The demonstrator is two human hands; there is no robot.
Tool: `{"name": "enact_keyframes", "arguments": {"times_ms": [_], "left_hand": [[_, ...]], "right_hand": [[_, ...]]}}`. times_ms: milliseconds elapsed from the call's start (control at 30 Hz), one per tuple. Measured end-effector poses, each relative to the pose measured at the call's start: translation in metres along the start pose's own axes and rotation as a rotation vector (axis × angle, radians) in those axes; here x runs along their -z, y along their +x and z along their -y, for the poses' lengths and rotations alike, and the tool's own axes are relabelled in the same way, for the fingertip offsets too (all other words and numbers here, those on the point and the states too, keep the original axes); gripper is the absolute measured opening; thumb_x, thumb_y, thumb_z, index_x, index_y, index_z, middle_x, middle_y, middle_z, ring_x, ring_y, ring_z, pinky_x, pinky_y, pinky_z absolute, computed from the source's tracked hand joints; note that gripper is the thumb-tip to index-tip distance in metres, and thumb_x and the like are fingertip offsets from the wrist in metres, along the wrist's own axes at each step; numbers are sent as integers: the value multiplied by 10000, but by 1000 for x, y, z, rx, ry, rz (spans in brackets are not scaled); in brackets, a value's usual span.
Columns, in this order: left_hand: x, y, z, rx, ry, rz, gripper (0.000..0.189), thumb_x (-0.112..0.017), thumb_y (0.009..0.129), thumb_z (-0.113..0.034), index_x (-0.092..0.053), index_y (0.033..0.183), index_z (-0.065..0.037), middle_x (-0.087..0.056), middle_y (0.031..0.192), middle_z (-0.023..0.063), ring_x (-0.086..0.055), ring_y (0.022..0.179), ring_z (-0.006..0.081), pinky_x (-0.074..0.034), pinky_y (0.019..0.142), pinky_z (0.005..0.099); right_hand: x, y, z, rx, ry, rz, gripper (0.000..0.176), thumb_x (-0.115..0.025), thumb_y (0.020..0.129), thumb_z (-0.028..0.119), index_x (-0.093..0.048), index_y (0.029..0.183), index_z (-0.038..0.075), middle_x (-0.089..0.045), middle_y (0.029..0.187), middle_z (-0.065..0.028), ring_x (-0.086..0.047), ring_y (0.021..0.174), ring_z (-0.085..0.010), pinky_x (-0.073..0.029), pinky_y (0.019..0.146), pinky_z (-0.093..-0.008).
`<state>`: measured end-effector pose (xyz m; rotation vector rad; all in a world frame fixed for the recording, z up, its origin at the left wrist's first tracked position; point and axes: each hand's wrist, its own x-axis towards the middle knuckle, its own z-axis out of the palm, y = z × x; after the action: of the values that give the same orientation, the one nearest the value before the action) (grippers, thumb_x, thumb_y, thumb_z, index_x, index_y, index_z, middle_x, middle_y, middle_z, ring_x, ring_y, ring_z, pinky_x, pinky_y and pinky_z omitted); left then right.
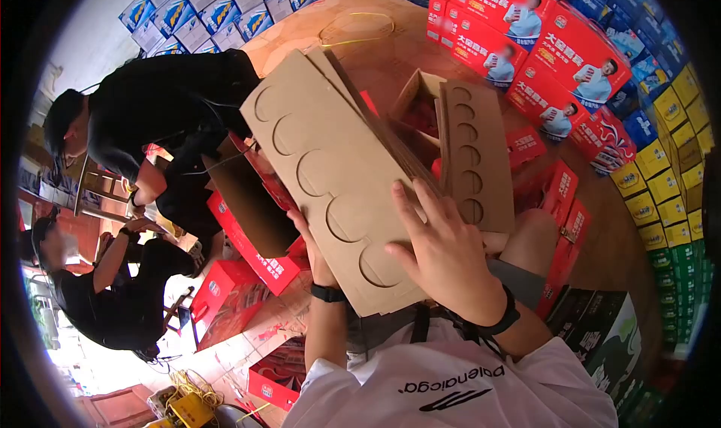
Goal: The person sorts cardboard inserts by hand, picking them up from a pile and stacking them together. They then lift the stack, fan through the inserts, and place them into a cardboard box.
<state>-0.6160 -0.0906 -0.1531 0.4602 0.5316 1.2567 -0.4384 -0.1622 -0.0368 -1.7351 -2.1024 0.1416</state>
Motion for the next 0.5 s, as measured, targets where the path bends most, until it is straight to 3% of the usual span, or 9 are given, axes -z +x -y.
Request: {"name": "enact_keyframes", "arguments": {"times_ms": [67, 167, 300, 333, 433, 500], "left_hand": [[19, 1, 2, -35, 34, 74, 882, -363, 963, -737, -306, 1567, -97, -414, 1555, 158, -442, 1393, 328, -368, 1159, 473], [22, 4, 1, -11, 17, -19, 897, -369, 947, -748, -313, 1564, -99, -417, 1553, 158, -453, 1383, 330, -387, 1146, 480], [32, 17, -1, -64, -101, 95, 918, -460, 873, -699, -327, 1556, -101, -431, 1541, 161, -477, 1359, 355, -443, 1101, 511], [23, 12, 1, -41, -198, 71, 890, -476, 879, -667, -339, 1554, -102, -446, 1529, 162, -490, 1347, 355, -454, 1092, 514], [63, 26, 2, -146, -106, 105, 882, -493, 880, -661, -354, 1548, -102, -468, 1509, 156, -507, 1329, 346, -460, 1086, 506], [64, 28, 2, -161, -109, 65, 846, -498, 901, -638, -370, 1539, -98, -488, 1491, 143, -527, 1309, 334, -474, 1071, 485]], "right_hand": [[0, -3, 0, 1, -15, 16, 796, -773, 820, 342, -444, 1488, 62, -470, 1433, -213, -611, 1071, -377, -598, 762, -422], [-7, -7, 5, 1, -15, -19, 794, -772, 820, 357, -449, 1488, 72, -468, 1440, -208, -610, 1076, -375, -597, 774, -417], [7, -15, 0, 124, 114, -22, 766, -759, 848, 420, -476, 1472, 76, -518, 1402, -210, -629, 1056, -369, -575, 831, -430], [9, -16, -15, 134, 331, -36, 745, -727, 880, 471, -493, 1459, 67, -545, 1388, -211, -640, 1090, -349, -555, 872, -435], [18, -12, -71, -174, 749, -80, 669, -720, 900, 399, -507, 1401, 10, -619, 1277, -224, -637, 1116, -387, -540, 890, -447], [-23, -22, -136, -271, 120, -414, 740, -730, 893, 398, -448, 1437, -17, -566, 1351, -256, -586, 1190, -437, -492, 971, -490]]}}
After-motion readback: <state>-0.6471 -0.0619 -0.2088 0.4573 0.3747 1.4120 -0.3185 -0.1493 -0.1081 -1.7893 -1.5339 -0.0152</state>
